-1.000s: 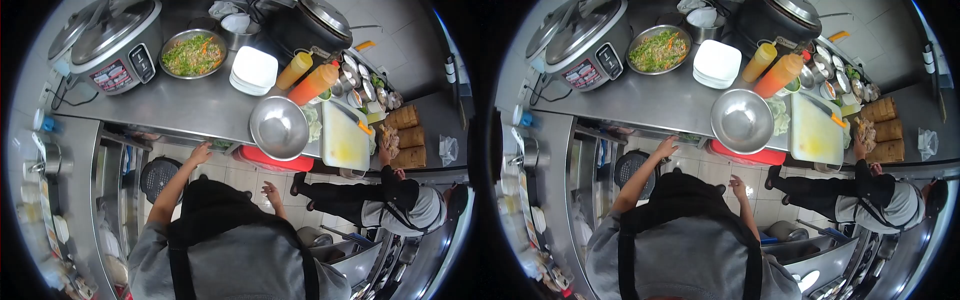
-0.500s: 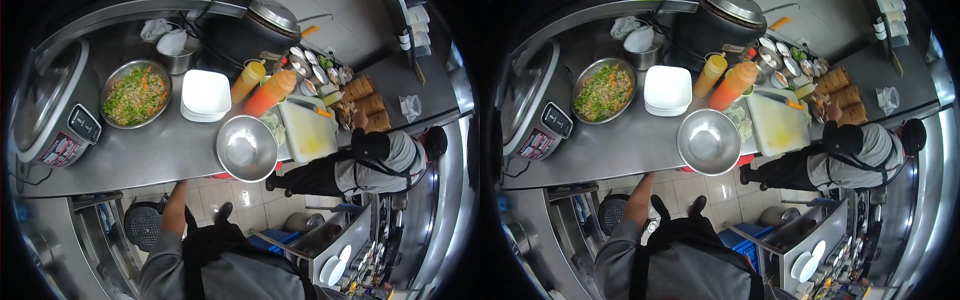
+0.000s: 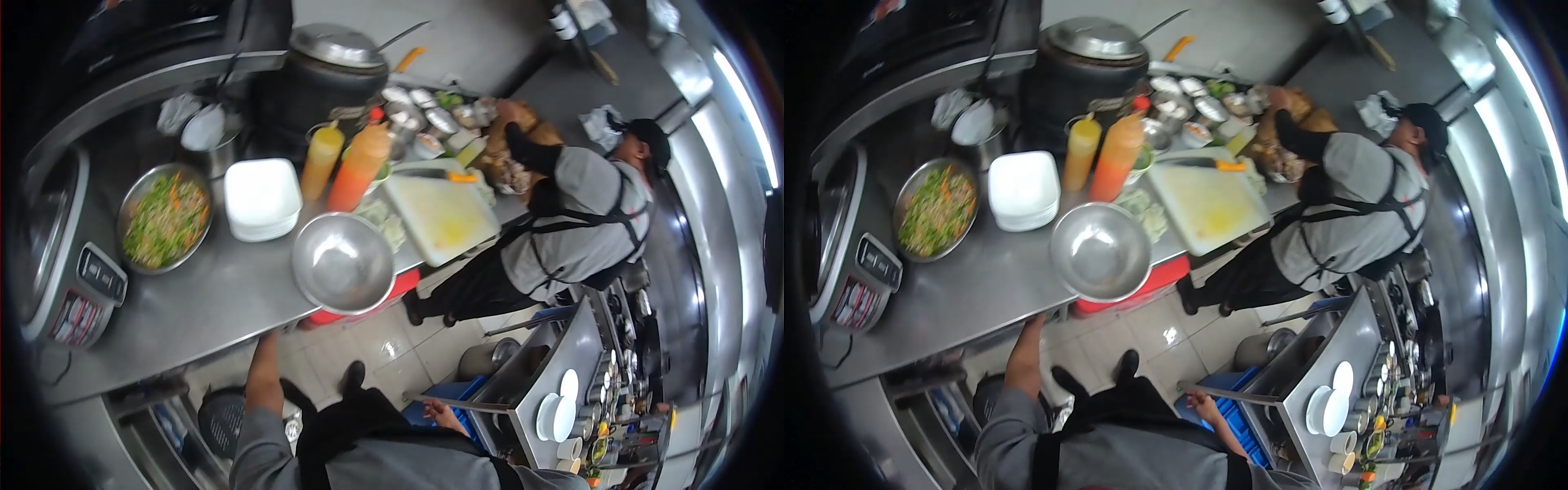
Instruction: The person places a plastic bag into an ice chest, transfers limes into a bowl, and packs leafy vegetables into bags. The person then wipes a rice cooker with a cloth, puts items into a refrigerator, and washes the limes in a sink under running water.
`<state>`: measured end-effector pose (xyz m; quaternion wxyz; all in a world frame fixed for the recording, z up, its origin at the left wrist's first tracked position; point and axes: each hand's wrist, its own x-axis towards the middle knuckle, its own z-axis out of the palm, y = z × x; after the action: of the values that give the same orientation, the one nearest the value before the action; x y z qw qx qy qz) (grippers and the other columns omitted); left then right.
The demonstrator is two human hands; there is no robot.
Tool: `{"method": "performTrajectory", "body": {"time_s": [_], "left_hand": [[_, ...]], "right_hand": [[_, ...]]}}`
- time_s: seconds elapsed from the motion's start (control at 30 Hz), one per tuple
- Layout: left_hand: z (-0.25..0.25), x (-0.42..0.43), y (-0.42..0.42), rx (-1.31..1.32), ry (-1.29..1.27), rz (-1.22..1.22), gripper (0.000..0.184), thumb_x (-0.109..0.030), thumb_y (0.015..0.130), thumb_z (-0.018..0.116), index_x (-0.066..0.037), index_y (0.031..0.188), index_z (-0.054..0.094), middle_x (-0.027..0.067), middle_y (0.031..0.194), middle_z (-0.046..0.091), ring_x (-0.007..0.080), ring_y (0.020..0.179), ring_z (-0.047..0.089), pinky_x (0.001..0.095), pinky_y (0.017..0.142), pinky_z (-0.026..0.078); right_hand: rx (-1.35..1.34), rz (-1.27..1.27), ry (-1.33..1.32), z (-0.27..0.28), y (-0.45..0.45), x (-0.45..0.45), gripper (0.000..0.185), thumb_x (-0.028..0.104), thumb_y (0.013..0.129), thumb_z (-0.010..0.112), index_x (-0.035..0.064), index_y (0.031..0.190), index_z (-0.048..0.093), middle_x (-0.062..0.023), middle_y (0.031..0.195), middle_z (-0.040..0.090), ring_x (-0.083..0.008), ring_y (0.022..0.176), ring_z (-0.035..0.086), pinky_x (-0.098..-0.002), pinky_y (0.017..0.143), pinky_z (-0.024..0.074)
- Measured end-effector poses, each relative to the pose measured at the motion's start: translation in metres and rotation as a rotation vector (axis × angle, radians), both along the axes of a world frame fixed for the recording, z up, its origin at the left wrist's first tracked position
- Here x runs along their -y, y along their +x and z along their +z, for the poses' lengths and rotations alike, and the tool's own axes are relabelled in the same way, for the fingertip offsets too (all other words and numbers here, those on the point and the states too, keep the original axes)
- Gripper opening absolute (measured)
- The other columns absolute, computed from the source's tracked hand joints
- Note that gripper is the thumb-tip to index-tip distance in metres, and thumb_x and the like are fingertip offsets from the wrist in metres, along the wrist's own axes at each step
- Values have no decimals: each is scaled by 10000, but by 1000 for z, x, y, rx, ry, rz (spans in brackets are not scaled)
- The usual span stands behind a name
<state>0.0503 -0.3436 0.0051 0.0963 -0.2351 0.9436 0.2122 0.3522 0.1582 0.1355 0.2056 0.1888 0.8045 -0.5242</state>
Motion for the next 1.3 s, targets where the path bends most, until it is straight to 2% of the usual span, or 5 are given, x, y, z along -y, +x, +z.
{"method": "performTrajectory", "body": {"time_s": [0.43, 0.73, 0.97, 1.07, 1.3], "left_hand": [[1, 29, 35, -4, 45, 179, 373, -188, 694, 612, -10, 1018, 561, 197, 1048, 560, 323, 983, 531, 374, 817, 426], [51, 62, 149, -181, 533, 344, 265, -114, 657, 605, -8, 899, 600, 181, 898, 605, 291, 832, 586, 349, 719, 447], [168, 63, 266, -300, 359, 436, 102, -30, 649, 546, 6, 733, 593, 136, 589, 553, 175, 559, 540, 316, 543, 414], [243, 63, 301, -347, 396, 462, 50, 4, 660, 514, 15, 694, 548, 44, 570, 505, 111, 536, 465, 280, 493, 362], [401, 69, 302, -812, 698, 669, 150, 42, 656, 508, -57, 767, 491, -48, 685, 445, 37, 597, 379, 181, 526, 292]], "right_hand": [[411, 33, 56, -7, 59, -34, 287, 219, 870, 487, 37, 1088, 522, -82, 849, 596, -139, 748, 583, -259, 632, 460], [256, 106, -67, -19, -33, -3, 339, 318, 883, 462, 41, 1064, 535, -87, 824, 604, -118, 718, 577, -240, 553, 442], [-219, 17, -243, 134, -199, 171, 526, 389, 902, 388, 91, 1321, 276, -149, 1229, 423, -208, 917, 558, -314, 776, 443], [-343, -48, -268, 162, -235, 209, 608, 334, 886, 452, 148, 1364, 125, -145, 1267, 373, -205, 940, 541, -337, 738, 469], [-456, -138, -361, 153, -296, 223, 674, 86, 808, 521, 128, 1357, 133, -123, 1134, 474, -137, 795, 531, -235, 566, 457]]}}
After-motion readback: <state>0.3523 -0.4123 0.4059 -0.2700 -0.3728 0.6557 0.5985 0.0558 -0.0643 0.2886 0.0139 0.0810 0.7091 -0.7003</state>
